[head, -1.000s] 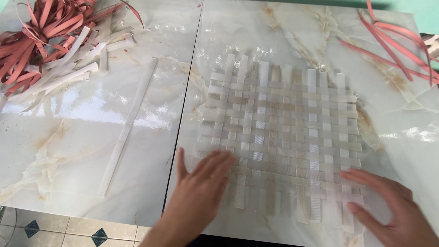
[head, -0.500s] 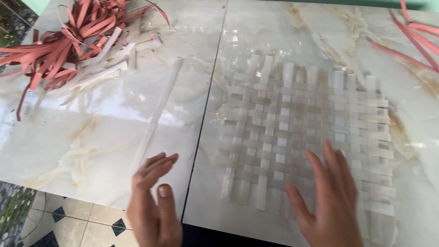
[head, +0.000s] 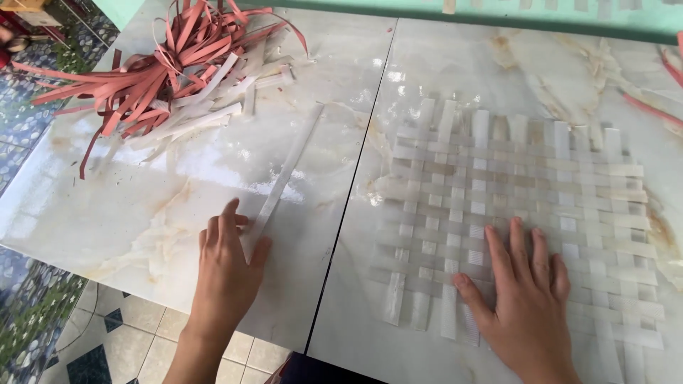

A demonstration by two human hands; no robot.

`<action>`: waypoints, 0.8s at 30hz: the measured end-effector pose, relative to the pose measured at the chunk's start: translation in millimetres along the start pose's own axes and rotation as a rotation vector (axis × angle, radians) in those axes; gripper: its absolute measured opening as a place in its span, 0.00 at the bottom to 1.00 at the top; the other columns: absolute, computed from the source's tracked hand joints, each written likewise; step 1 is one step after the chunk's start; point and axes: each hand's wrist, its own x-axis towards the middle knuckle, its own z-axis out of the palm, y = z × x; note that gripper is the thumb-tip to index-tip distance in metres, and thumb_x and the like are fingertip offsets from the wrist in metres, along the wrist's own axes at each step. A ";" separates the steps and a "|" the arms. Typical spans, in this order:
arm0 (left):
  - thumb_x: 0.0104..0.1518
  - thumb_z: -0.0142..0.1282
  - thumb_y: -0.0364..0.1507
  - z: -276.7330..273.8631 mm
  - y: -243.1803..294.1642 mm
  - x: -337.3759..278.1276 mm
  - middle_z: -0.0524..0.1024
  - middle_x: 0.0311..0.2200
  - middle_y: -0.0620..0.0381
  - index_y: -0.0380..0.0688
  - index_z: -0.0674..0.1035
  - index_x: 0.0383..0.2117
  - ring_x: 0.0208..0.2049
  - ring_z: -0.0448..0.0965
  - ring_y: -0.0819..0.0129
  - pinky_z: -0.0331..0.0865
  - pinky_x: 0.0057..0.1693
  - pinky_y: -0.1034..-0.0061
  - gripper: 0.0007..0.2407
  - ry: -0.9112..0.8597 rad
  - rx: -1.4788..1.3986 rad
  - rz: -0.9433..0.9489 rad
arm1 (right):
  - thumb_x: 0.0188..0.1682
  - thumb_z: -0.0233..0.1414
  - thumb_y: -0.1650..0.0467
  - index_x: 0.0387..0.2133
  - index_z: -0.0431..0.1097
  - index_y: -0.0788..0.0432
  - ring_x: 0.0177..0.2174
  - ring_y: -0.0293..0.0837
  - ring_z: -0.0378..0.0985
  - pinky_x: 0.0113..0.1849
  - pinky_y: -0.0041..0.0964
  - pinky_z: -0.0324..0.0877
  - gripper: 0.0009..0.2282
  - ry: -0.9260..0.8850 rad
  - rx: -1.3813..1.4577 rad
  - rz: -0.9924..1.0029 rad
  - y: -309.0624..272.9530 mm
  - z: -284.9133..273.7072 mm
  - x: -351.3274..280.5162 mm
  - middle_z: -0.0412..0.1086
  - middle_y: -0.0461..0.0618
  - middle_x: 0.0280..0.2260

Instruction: Weaving thin plastic strips into a rectangular mat on a table.

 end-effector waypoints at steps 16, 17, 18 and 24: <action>0.60 0.45 0.31 -22.5 70.3 -31.7 0.77 0.14 0.63 0.50 0.75 0.31 0.10 0.70 0.75 0.67 0.23 0.80 0.05 -0.082 -0.321 -0.210 | 0.44 0.43 0.67 0.48 0.64 0.70 0.09 0.25 0.44 0.13 0.20 0.39 0.21 0.230 1.320 0.361 33.2 -5.7 -80.6 0.72 0.64 0.50; 0.60 0.45 0.31 -7.0 100.8 -43.3 0.77 0.14 0.63 0.50 0.75 0.31 0.10 0.70 0.75 0.67 0.23 0.80 0.05 -0.084 -0.327 -0.208 | 0.44 0.43 0.67 0.48 0.64 0.70 0.09 0.25 0.44 0.13 0.20 0.39 0.21 0.234 1.315 0.361 31.2 23.6 -89.8 0.72 0.64 0.50; 0.54 0.50 0.38 8.1 131.3 -55.3 0.78 0.22 0.78 0.67 0.77 0.30 0.22 0.73 0.87 0.66 0.37 0.91 0.03 -0.582 -0.080 -0.398 | 0.38 0.50 0.71 0.51 0.64 0.68 0.27 0.45 0.63 0.27 0.37 0.57 0.24 0.055 1.510 0.588 29.4 52.9 -99.2 0.74 0.67 0.50; 0.50 0.54 0.41 24.0 162.1 -74.7 0.76 0.26 0.89 0.78 0.78 0.29 0.31 0.75 0.97 0.65 0.45 0.99 0.03 -0.999 0.089 -0.403 | 0.48 0.55 0.78 0.53 0.65 0.62 0.48 0.67 0.74 0.47 0.56 0.71 0.19 -0.162 2.022 0.182 -15.1 -9.6 -103.9 0.68 0.76 0.49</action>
